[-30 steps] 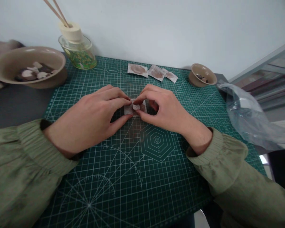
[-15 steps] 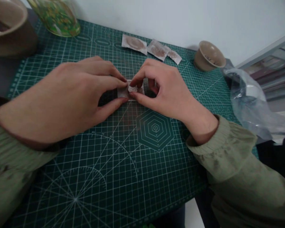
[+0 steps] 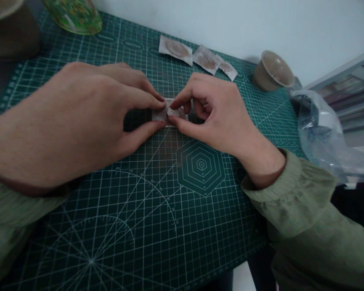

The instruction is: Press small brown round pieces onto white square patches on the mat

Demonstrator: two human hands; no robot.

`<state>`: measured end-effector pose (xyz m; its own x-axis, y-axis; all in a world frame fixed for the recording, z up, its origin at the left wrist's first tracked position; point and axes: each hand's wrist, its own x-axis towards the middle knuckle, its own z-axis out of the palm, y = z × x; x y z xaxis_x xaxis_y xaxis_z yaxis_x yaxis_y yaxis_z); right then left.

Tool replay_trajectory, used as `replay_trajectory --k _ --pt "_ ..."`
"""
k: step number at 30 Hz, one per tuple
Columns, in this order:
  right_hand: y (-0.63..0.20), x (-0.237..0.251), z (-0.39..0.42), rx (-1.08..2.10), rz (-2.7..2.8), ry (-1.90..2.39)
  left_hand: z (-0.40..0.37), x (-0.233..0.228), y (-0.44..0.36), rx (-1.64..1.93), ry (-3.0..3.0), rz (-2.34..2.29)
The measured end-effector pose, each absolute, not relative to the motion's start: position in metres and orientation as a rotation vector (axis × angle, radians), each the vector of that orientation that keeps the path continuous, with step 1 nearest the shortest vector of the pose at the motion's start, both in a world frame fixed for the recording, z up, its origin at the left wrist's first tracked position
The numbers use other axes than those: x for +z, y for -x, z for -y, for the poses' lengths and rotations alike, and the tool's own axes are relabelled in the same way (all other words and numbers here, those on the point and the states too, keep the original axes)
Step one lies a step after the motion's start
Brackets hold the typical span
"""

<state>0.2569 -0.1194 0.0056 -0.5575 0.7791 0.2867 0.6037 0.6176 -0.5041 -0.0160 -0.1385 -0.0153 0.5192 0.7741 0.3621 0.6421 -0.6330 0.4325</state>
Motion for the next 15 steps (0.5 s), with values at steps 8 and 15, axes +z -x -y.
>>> replay_trajectory --k 8,15 --pt "-0.2592 -0.0011 0.1216 0.491 2.302 0.979 0.1372 -0.0071 0.0166 0.651 -2.803 -1.155" --pt "-0.2615 0.002 0.1231 0.467 2.338 0.988 0.138 -0.0067 0.018 0.688 -2.836 -1.088"
